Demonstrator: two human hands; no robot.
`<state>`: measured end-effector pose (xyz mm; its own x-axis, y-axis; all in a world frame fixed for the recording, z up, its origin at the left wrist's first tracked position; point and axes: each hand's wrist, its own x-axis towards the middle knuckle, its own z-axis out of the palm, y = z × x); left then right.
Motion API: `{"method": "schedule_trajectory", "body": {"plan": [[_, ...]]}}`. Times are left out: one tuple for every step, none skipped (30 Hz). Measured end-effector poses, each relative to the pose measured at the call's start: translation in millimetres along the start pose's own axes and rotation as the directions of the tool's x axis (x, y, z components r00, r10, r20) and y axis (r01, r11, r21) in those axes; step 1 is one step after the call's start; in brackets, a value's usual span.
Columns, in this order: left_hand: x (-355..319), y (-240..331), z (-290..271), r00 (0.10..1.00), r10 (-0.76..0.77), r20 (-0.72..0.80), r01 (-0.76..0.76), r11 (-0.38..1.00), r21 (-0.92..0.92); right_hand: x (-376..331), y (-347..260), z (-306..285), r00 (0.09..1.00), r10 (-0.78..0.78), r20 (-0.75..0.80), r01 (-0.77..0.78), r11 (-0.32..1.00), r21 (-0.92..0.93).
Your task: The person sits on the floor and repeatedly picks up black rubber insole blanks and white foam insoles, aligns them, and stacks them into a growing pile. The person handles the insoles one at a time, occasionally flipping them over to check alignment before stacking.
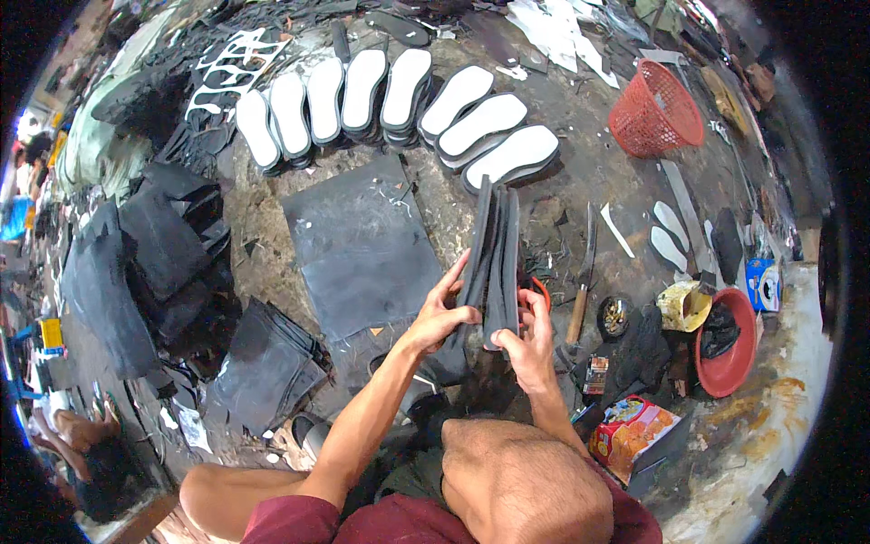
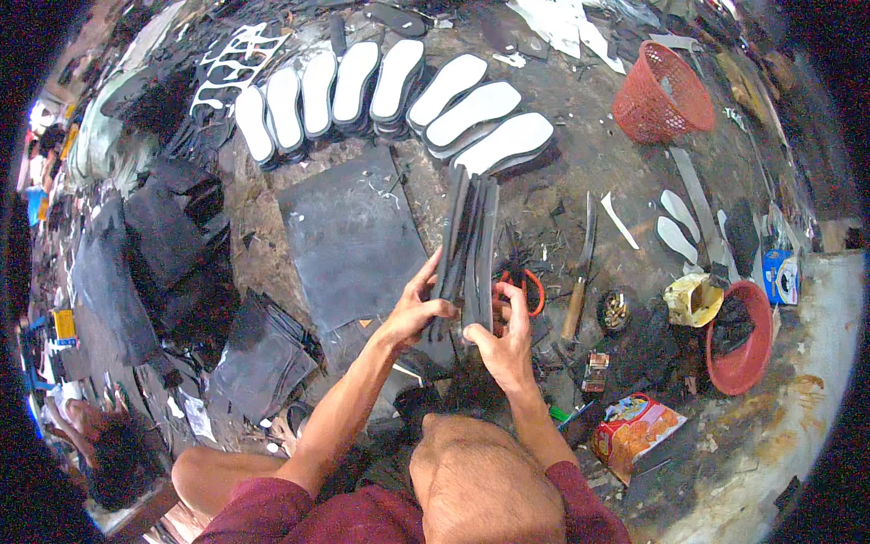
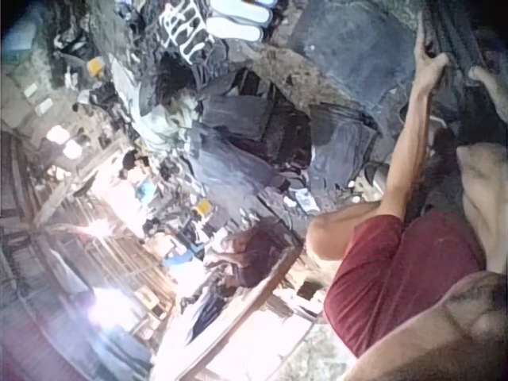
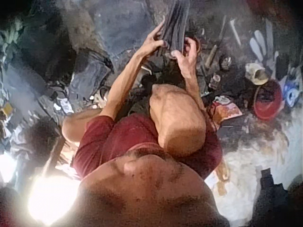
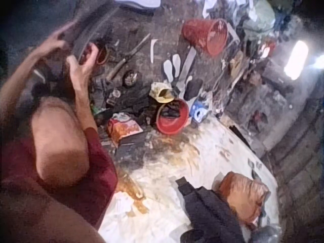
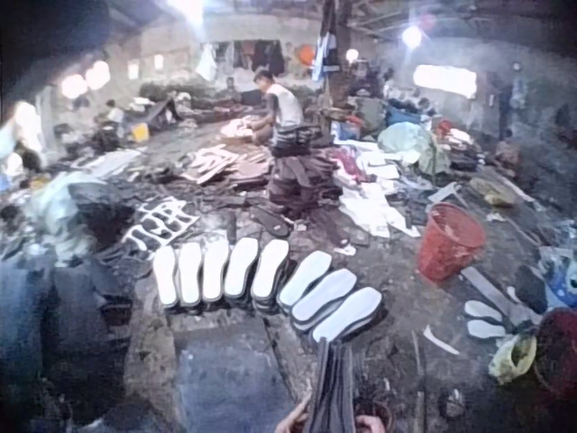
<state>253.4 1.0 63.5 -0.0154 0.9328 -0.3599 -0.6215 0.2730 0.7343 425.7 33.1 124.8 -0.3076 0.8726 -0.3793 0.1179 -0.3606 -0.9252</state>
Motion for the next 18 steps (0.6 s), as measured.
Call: {"method": "schedule_trajectory", "body": {"plan": [[-3.0, 0.1, -5.0, 1.0, -0.013, 0.015, 0.013, 1.0, -0.025, -1.4, -6.4, 0.2, 1.0, 0.018, -0.002, -0.018, 1.0, 0.023], [-5.9, 0.6, -13.3, 0.999, -0.022, 0.026, 0.023, 0.999, -0.049, -0.7, -13.5, -1.7, 1.0, 0.029, -0.009, -0.029, 0.999, 0.039], [-8.3, 0.4, -20.4, 0.999, -0.03, 0.036, 0.032, 0.997, -0.073, -1.0, -19.2, -6.2, 0.998, 0.043, 0.039, -0.043, 0.999, -0.002], [-10.4, -1.2, -25.4, 1.0, -0.015, 0.021, 0.014, 1.0, 0.004, -0.2, -23.8, -11.7, 0.997, 0.065, 0.034, -0.063, 0.997, -0.053], [-12.3, 1.5, -31.5, 0.999, -0.043, -0.019, 0.043, 0.999, 0.007, 0.9, -28.1, -21.1, 0.996, 0.088, 0.021, -0.085, 0.991, -0.108], [-15.0, 7.3, -42.7, 0.996, -0.071, -0.057, 0.071, 0.997, 0.008, 6.3, -32.2, -35.8, 0.993, 0.12, -0.003, -0.12, 0.99, -0.079], [-19.6, 13.4, -55.9, 0.99, -0.098, -0.097, 0.099, 0.995, 0.007, 7.8, -40.8, -52.9, 0.991, 0.134, -0.006, -0.134, 0.991, -0.025], [-22.6, 5.9, -83.5, 0.989, -0.079, -0.122, 0.094, 0.988, 0.121, 10.9, -42.7, -72.3, 0.993, 0.112, 0.024, -0.11, 0.992, -0.06], [-31.0, 18.7, -89.7, 0.996, -0.092, -0.011, 0.092, 0.996, 0.013, 13.6, -45.1, -84.2, 0.994, 0.096, 0.05, -0.091, 0.991, -0.094], [-30.9, 17.1, -101.2, 0.994, -0.106, 0.016, 0.106, 0.994, 0.028, 13.0, -48.7, -92.2, 0.988, 0.144, 0.063, -0.137, 0.985, -0.102], [-32.8, 14.8, -109.7, 0.993, -0.115, 0.027, 0.113, 0.993, 0.045, 13.9, -48.7, -80.4, 0.989, 0.127, 0.079, -0.115, 0.985, -0.131], [-34.6, 13.6, -100.7, 0.992, -0.125, -0.035, 0.125, 0.992, 0.005, 9.9, -46.8, -60.7, 0.99, 0.114, 0.086, -0.099, 0.981, -0.166], [-37.1, 15.0, -85.0, 0.985, -0.141, -0.097, 0.139, 0.99, -0.028, 4.0, -41.3, -38.6, 0.99, 0.103, 0.092, -0.084, 0.978, -0.193], [-30.2, 12.2, -65.2, 0.979, -0.159, -0.129, 0.151, 0.986, -0.066, -3.2, -18.5, -27.0, 0.985, 0.046, 0.164, -0.013, 0.98, -0.197], [-27.0, 1.5, -55.4, 0.995, -0.006, -0.097, 0.019, 0.991, 0.135, -4.1, 11.6, -10.5, 0.967, -0.017, 0.254, 0.065, 0.981, -0.181], [-24.4, -14.9, -42.1, 0.99, 0.137, -0.042, -0.125, 0.97, 0.206, -6.5, 21.6, 10.5, 0.982, 0.026, 0.189, -0.02, 0.999, -0.034], [-22.2, -26.5, -32.1, 0.962, 0.273, 0.016, -0.267, 0.925, 0.272, -7.3, 29.7, 28.5, 0.987, 0.08, 0.137, -0.097, 0.987, 0.125], [-21.2, -24.8, -21.7, 0.964, 0.264, 0.029, -0.265, 0.944, 0.199, -5.6, 32.5, 36.0, 1.0, -0.005, 0.019, 0.004, 0.999, 0.049]]}}
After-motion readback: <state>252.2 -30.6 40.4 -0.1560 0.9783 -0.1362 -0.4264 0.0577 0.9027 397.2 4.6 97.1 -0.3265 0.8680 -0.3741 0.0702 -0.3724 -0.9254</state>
